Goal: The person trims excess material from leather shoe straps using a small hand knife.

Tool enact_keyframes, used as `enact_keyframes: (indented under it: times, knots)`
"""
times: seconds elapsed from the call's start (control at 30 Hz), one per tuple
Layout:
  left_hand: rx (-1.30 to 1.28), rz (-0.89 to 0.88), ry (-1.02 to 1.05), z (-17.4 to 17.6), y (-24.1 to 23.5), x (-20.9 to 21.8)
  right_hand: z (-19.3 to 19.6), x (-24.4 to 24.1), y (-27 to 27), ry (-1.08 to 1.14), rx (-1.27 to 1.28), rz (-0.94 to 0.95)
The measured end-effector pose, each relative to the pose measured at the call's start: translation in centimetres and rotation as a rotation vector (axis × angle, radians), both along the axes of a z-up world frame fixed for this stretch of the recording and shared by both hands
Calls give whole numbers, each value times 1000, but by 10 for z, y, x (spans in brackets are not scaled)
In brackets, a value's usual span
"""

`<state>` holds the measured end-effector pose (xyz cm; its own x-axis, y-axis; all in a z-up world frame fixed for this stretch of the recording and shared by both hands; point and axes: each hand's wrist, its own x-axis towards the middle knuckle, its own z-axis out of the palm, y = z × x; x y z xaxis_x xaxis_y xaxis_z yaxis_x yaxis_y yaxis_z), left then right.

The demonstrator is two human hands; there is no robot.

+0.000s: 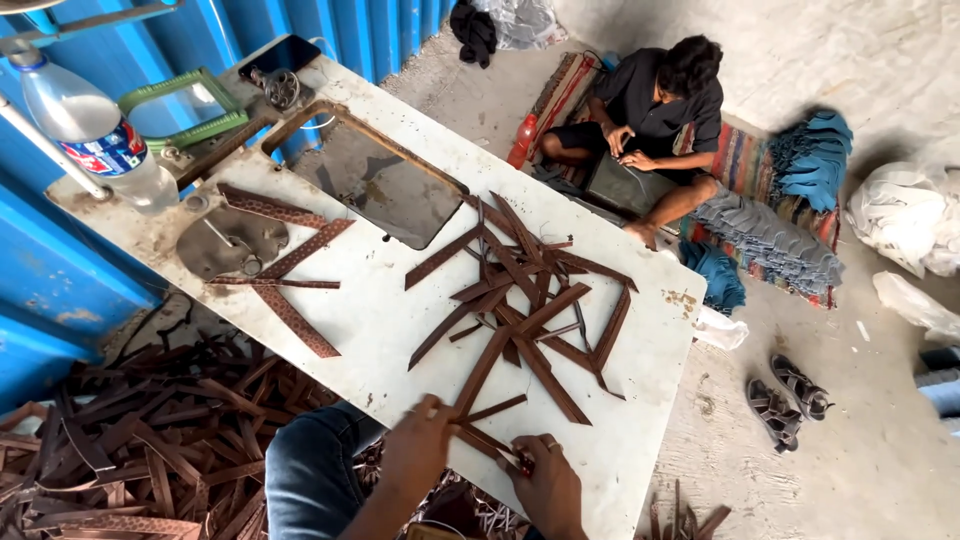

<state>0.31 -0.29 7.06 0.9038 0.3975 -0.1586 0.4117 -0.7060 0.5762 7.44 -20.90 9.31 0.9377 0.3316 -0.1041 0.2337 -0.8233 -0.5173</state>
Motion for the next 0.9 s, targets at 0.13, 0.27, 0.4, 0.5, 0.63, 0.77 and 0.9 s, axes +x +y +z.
enact_keyframes:
  times: [0.13,0.27,0.4,0.5,0.63,0.77,0.9]
  knots:
    - [-49,-99,-145,-11,-15,3,14,17,9,-112,67,97]
    - [-106,-42,-98,3,-14,4,24,34,21,-156,91,187]
    - [-74,-106,-134,-19,-11,6,-10,54,10,-140,-87,238]
    - [-81,-125,-163,-29,-9,9,-2,55,10,-87,-68,286]
    - [-33,-132,-209,-35,-18,5,-12,33,20,415,398,212]
    - [7,-108,-407,-20,-21,2,-23,15,34,734,685,243]
    - [-106,-40,-404,5,-26,0,-9,13,31,782,616,-8]
